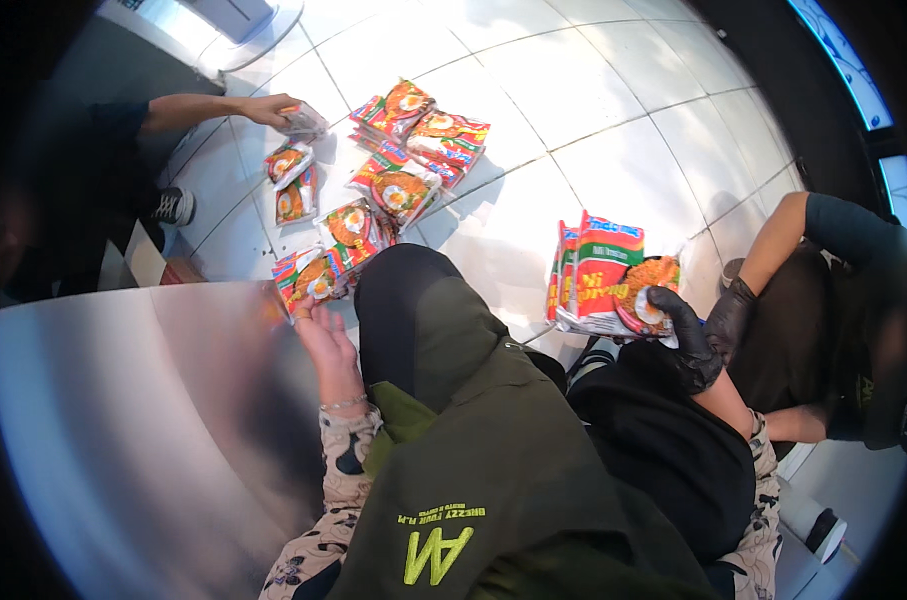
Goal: The person sits on the floor and stacks packets of instant noodles. They hand the stacks to a coworker who uses a tape dispenser to seal them. The person continues to gather and stack more packets throughout the clip.
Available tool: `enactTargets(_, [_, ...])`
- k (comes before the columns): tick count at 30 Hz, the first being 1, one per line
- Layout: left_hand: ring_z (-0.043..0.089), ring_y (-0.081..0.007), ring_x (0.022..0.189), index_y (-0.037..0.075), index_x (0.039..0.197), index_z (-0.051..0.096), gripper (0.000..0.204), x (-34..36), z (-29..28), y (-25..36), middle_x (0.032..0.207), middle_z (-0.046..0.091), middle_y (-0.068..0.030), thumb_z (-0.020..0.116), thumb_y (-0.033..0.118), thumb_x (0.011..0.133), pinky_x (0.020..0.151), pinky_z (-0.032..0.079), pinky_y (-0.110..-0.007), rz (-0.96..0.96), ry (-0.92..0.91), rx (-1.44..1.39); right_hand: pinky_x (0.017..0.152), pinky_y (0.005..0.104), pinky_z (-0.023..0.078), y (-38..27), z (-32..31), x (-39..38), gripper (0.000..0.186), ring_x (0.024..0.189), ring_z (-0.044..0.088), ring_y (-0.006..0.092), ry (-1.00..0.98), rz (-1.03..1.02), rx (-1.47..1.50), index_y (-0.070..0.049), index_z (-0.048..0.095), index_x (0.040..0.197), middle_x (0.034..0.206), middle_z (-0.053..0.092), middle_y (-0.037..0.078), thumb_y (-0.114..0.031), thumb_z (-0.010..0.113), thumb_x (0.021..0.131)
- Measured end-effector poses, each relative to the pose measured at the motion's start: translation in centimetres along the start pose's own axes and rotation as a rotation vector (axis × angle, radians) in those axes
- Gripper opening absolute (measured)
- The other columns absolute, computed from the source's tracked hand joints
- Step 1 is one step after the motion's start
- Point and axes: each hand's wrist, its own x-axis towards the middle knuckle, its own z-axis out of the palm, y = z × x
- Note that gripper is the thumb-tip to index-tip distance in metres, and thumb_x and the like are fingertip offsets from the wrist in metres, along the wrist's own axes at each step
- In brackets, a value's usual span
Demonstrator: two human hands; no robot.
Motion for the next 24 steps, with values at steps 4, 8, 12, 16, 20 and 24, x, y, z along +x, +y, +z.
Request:
enactTargets(4, [0.035, -0.0283, 0.14, 0.005, 0.145, 0.037, 0.065, -7.7, 7.8, 0.8, 0.148, 0.04, -0.0146, 0.066, 0.017, 0.089, 0.115, 0.028, -0.041, 0.288, -0.528, 0.203, 0.089, 0.0305, 0.055, -0.2, 0.6, 0.5, 0.039, 0.1, 0.067, 0.0201, -0.079, 0.022, -0.038, 0.003, 0.055, 0.123, 0.114, 0.066, 0.013, -0.015, 0.065, 0.09])
enactTargets(8, [0.035, -0.0252, 0.14, 0.005, 0.154, 0.019, 0.097, -12.6, 13.9, -2.6, 0.151, 0.035, -0.0158, 0.07, 0.048, 0.084, 0.112, 0.032, -0.041, -0.042, -1.151, 0.42, 0.079, 0.0297, 0.058, 0.4, 2.3, 1.4, 0.039, 0.095, 0.068, 0.019, -0.12, -0.036, -0.123, 0.002, 0.054, 0.123, 0.112, 0.066, 0.012, -0.015, 0.066, 0.091])
enactTargets(12, [0.03, -0.0253, 0.144, 0.007, 0.156, 0.003, 0.117, -14.3, 17.0, -5.8, 0.155, 0.029, -0.0161, 0.072, 0.059, 0.079, 0.116, 0.028, -0.041, -0.442, -1.389, 0.295, 0.065, 0.0281, 0.058, 0.8, 2.0, 2.1, 0.042, 0.085, 0.069, 0.0165, -0.108, -0.1, -0.181, -0.001, 0.051, 0.126, 0.108, 0.066, 0.011, -0.017, 0.067, 0.091])
enactTargets(16, [0.037, -0.0261, 0.139, 0.008, 0.156, 0.004, 0.115, -13.8, 17.2, -6.1, 0.149, 0.036, -0.0154, 0.079, 0.045, 0.077, 0.115, 0.03, -0.04, -0.46, -1.421, 0.321, 0.065, 0.0271, 0.059, 0.8, 2.2, 2.3, 0.047, 0.089, 0.069, 0.0163, -0.048, -0.108, -0.234, -0.001, 0.049, 0.13, 0.108, 0.067, 0.01, -0.015, 0.068, 0.089])
enactTargets(20, [0.034, -0.0251, 0.14, 0.008, 0.157, 0.0, 0.117, -13.1, 16.9, -6.6, 0.151, 0.033, -0.0143, 0.081, 0.028, 0.075, 0.116, 0.028, -0.039, -0.506, -1.457, 0.416, 0.079, 0.0276, 0.056, 1.4, 1.0, 3.2, 0.047, 0.095, 0.067, 0.0155, -0.139, -0.092, -0.324, 0.001, 0.054, 0.126, 0.111, 0.067, 0.01, -0.013, 0.073, 0.085])
enactTargets(24, [0.032, -0.0248, 0.142, 0.009, 0.157, -0.003, 0.122, -12.1, 16.0, -7.3, 0.153, 0.03, -0.0134, 0.082, 0.016, 0.07, 0.117, 0.025, -0.038, -0.569, -1.461, 0.413, 0.087, 0.028, 0.053, 1.3, 0.7, 3.0, 0.046, 0.1, 0.066, 0.0155, -0.2, -0.038, -0.434, 0.002, 0.059, 0.123, 0.114, 0.067, 0.009, -0.013, 0.076, 0.083])
